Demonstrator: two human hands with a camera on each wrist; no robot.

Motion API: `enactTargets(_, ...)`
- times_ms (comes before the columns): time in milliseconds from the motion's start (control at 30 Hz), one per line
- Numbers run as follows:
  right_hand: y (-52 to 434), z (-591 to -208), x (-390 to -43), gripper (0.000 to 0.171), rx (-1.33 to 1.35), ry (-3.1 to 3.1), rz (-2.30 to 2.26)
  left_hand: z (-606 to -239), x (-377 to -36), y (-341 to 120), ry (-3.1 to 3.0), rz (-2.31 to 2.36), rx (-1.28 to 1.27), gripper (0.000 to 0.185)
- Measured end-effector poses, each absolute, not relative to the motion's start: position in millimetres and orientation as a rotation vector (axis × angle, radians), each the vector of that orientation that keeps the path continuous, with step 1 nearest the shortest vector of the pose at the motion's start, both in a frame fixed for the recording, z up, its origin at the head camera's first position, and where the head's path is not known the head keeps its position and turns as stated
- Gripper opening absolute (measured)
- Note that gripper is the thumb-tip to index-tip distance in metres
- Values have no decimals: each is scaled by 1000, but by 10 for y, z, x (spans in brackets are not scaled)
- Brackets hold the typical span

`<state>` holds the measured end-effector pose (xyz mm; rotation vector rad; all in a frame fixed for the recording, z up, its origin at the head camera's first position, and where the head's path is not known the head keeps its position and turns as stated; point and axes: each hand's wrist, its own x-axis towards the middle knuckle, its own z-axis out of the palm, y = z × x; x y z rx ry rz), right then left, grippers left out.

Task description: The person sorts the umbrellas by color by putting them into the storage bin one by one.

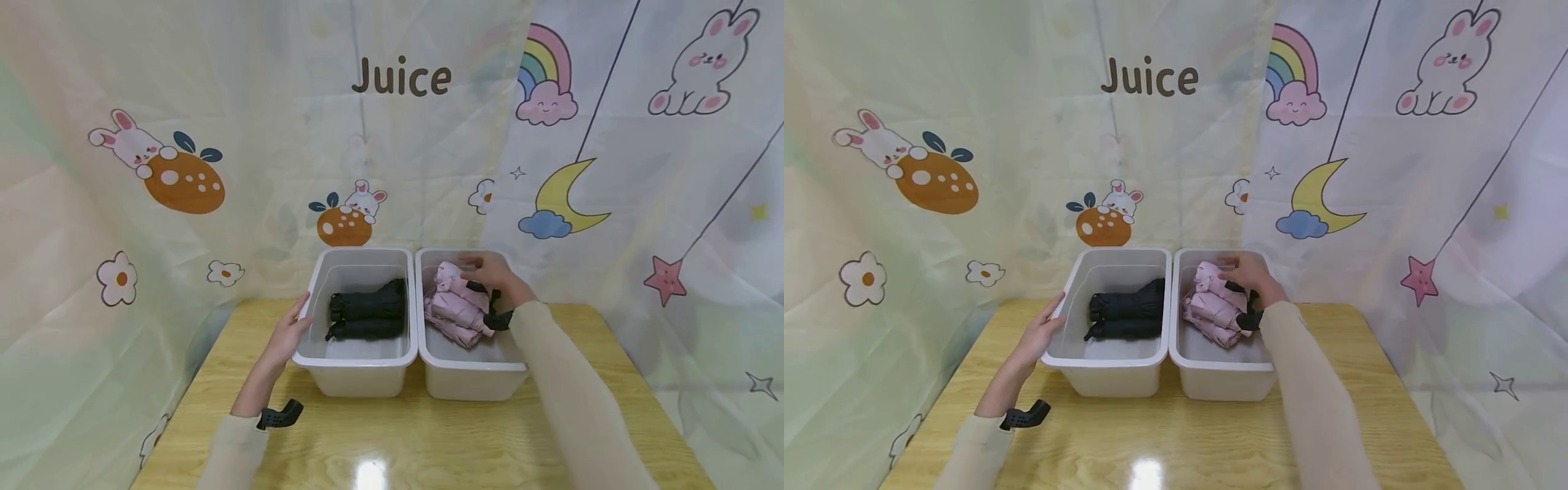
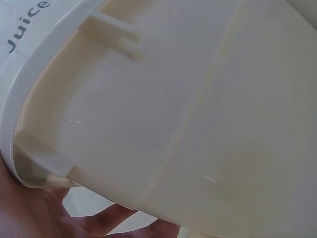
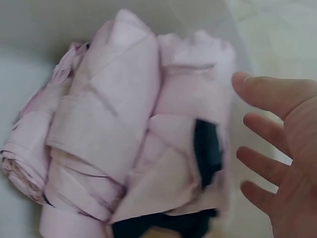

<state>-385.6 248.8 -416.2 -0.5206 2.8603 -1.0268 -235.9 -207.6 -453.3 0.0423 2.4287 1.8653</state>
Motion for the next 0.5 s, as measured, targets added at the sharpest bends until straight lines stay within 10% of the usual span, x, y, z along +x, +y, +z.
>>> enactTargets(500, 2690, -3347, -3211, 37, -843, 2998, -851, -4434, -2499, -2174, 2493, 1682, 114, 60)
